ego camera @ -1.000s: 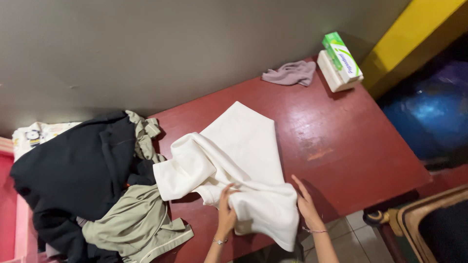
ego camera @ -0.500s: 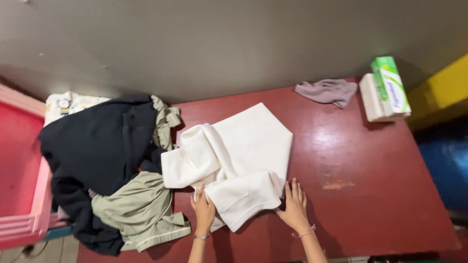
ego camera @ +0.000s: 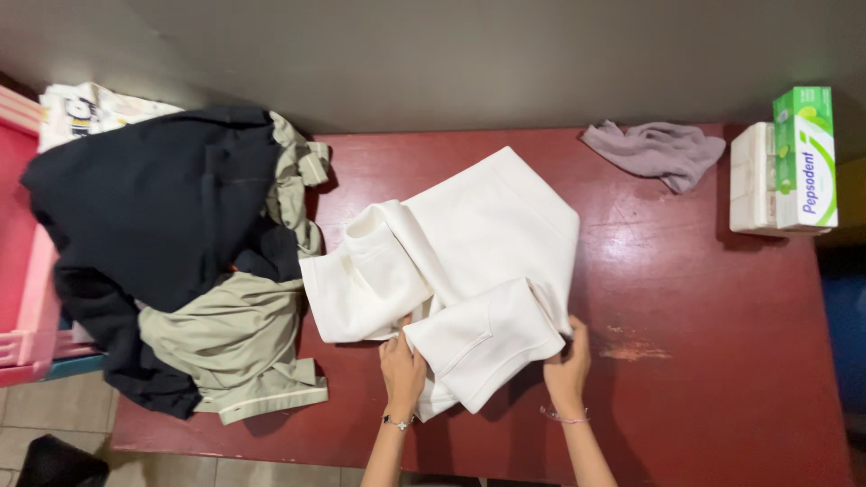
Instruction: The person folds a white long-sleeved shirt on a red table, then places it into an open suitcase. The person also wipes a white rectangular box with a purple cloth.
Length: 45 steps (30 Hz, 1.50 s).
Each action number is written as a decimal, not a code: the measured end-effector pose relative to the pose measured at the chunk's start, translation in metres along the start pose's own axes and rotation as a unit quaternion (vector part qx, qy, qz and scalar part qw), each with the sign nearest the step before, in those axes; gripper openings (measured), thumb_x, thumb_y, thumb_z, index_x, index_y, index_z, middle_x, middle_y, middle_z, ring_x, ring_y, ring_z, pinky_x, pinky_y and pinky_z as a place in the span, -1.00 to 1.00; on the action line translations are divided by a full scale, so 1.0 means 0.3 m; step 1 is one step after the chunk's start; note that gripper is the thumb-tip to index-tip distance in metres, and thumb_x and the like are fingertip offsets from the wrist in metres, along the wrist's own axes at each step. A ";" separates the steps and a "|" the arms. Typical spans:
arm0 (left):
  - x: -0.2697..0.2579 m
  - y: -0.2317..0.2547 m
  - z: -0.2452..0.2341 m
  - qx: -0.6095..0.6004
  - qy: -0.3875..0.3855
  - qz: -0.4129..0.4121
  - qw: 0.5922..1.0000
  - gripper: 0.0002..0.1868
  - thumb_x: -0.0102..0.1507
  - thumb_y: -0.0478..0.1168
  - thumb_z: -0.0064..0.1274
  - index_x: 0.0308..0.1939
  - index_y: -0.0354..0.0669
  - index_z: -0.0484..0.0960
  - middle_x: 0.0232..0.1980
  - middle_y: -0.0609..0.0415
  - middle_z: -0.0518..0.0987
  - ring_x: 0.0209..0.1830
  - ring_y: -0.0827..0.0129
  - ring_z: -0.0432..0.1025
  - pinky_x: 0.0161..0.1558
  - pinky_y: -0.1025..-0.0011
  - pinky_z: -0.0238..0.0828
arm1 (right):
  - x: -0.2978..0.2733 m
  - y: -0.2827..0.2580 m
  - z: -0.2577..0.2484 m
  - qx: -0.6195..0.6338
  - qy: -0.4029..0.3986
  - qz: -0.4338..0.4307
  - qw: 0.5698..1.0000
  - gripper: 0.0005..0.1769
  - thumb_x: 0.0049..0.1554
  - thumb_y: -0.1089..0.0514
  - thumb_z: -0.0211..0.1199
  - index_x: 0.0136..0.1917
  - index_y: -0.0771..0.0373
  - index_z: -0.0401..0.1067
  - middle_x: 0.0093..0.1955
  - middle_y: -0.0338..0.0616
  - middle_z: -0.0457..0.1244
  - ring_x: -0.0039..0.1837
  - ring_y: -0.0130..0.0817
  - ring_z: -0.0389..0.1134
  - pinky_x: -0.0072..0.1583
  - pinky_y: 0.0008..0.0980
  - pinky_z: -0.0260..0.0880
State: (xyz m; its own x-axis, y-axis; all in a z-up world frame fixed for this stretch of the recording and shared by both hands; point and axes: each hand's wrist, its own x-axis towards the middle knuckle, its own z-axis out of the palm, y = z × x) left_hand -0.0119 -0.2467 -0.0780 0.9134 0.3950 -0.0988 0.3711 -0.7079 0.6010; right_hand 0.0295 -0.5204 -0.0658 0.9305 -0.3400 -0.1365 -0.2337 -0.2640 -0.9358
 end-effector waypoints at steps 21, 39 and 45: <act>-0.091 0.402 -0.286 -0.258 -0.044 0.344 0.902 -0.76 0.23 -0.40 0.04 -0.03 -0.28 0.65 -0.02 -0.07 0.70 -0.10 0.08 0.65 -0.08 0.30 0.60 | 0.169 0.088 -0.777 -0.096 0.211 -0.245 0.941 -0.56 0.49 0.01 0.27 0.32 0.36 0.16 0.19 -0.19 0.11 0.21 -0.44 0.17 0.29 -0.42 0.23; -0.035 0.233 -0.056 0.008 -0.210 0.010 0.978 0.12 0.06 -0.07 0.30 0.65 0.11 0.04 0.00 -0.09 0.62 0.11 0.12 0.45 0.35 0.26 0.23 | 0.215 -0.060 -0.444 -0.587 -0.146 -0.103 0.790 -0.32 -0.13 0.10 0.51 0.25 0.14 0.38 0.42 0.02 0.19 0.48 0.03 0.18 0.50 -0.12 0.13; -0.079 0.231 -0.041 0.026 -0.226 0.061 0.972 -0.21 -0.02 0.00 0.40 0.31 0.09 0.57 -0.03 0.09 0.67 0.01 0.15 0.44 0.26 0.21 0.15 | 0.247 -0.001 -0.446 -0.495 -0.221 -0.242 0.805 -0.13 -0.25 0.31 0.39 0.37 0.30 0.27 0.31 0.00 0.27 0.39 -0.14 0.26 0.56 -0.09 -0.05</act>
State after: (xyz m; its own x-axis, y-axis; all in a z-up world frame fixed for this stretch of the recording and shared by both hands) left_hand -0.0098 -0.2980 -0.0244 0.9270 0.0166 -0.3748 0.2522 -0.7670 0.5899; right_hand 0.0608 -0.6662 -0.0321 0.9382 0.3161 -0.1409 0.2801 -0.9326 -0.2274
